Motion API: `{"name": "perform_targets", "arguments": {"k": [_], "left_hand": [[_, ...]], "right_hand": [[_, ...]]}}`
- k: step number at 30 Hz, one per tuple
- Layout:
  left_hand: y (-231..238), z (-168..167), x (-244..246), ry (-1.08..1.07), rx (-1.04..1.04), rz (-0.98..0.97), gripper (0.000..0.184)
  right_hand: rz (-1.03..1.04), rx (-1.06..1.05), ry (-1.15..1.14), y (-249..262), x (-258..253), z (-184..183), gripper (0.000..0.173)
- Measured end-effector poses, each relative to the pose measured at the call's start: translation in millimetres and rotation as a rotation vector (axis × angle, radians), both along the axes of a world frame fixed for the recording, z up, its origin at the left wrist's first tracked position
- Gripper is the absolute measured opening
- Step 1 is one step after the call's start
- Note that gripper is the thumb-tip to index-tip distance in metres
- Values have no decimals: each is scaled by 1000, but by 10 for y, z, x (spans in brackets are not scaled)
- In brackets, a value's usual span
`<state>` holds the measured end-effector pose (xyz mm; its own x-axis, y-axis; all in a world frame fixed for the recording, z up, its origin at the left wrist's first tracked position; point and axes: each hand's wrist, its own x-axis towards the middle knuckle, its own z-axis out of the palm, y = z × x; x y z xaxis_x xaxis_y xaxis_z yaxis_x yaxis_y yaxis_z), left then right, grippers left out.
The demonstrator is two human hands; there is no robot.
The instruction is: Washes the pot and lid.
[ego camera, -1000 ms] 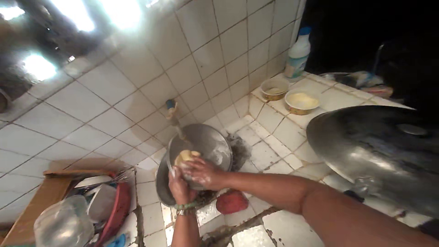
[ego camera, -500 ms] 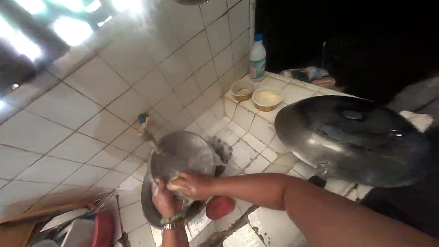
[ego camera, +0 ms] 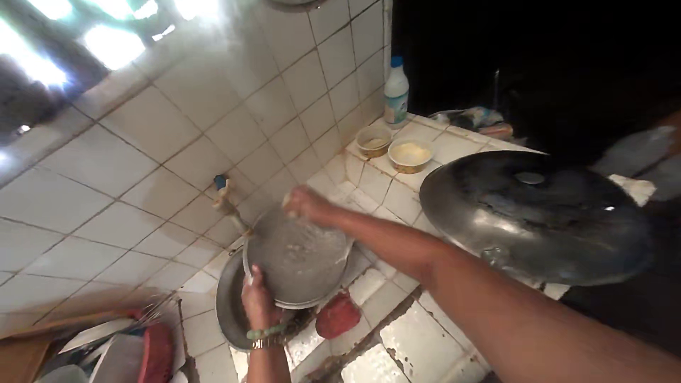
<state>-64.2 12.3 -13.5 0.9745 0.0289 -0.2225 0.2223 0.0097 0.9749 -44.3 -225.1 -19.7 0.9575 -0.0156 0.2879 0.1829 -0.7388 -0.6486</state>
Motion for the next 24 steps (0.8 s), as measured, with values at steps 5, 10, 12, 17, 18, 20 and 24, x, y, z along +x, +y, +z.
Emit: {"name": "perform_targets", "arguments": {"k": [5, 10, 12, 17, 18, 20, 24], "left_hand": [[174, -111, 95, 65, -25, 84, 36], [178, -170, 67, 124, -47, 118, 38], [125, -142, 50, 134, -44, 124, 38], [25, 17, -55, 106, 5, 96, 37], [16, 53, -86, 111, 8, 92, 37], [20, 100, -127, 122, 1, 92, 35], [159, 46, -112, 117, -3, 51, 34]], "right_hand": [[-607, -208, 89, -1432, -337, -34, 34], [-674, -298, 423, -1736, -621, 27, 27], [-523, -228, 268, -1413, -454, 7, 31], [10, -167, 319, -8, 27, -418, 68], [50, -155, 365, 263, 70, -523, 81], [57, -64, 371, 792, 79, -592, 97], [293, 179, 60, 1475, 7, -439, 57]]}}
